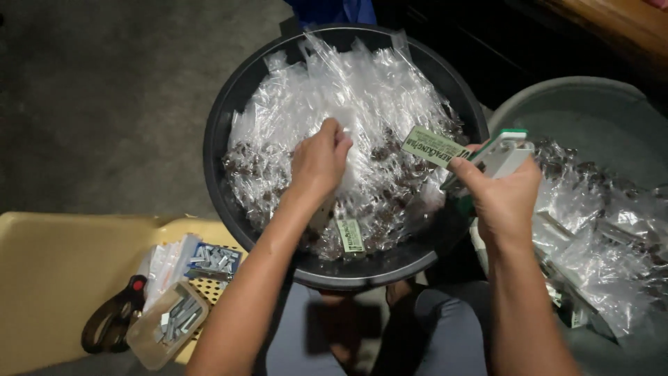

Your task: The person is sitting on the floor and packing small items into clear plastic bags. They use a handheld green and white stapler to seal the bags and then place them into a large black basin.

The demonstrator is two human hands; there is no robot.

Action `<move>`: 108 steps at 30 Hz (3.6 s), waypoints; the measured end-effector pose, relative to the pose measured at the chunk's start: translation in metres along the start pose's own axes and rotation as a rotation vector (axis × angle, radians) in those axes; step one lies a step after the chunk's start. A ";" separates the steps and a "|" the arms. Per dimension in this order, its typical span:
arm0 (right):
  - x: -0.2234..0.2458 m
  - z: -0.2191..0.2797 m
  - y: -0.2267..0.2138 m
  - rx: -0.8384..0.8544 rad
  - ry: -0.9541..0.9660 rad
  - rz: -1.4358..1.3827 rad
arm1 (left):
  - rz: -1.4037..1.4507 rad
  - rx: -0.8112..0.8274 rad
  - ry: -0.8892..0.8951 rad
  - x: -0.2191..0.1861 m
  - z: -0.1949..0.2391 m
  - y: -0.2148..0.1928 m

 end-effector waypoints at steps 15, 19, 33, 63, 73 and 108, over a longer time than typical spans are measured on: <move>0.077 0.035 0.067 0.114 -0.390 0.263 | -0.202 -0.384 0.568 -0.100 0.066 -0.098; 0.092 0.041 0.071 0.107 -0.399 0.254 | -0.235 -0.367 0.581 -0.104 0.077 -0.104; 0.128 0.040 0.049 0.314 -0.363 0.106 | 0.277 -0.195 0.567 -0.106 0.100 -0.106; 0.031 -0.004 0.073 -0.091 -0.150 -0.077 | 0.415 -0.178 0.563 -0.086 0.083 -0.025; 0.030 -0.010 0.049 0.126 0.126 -0.339 | 0.525 -0.061 0.384 -0.076 0.053 -0.042; 0.010 0.001 0.003 -0.068 -0.135 0.074 | 0.202 -0.090 -0.126 0.015 -0.026 0.013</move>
Point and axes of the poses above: each hand's wrist, its own z-axis away from the middle knuckle, its own y-axis out of the palm, x = y × z, the point moved 5 cm from there along -z, towards the middle knuckle, and after that the axes turned 4 degrees about x, right-handed, at the moved point
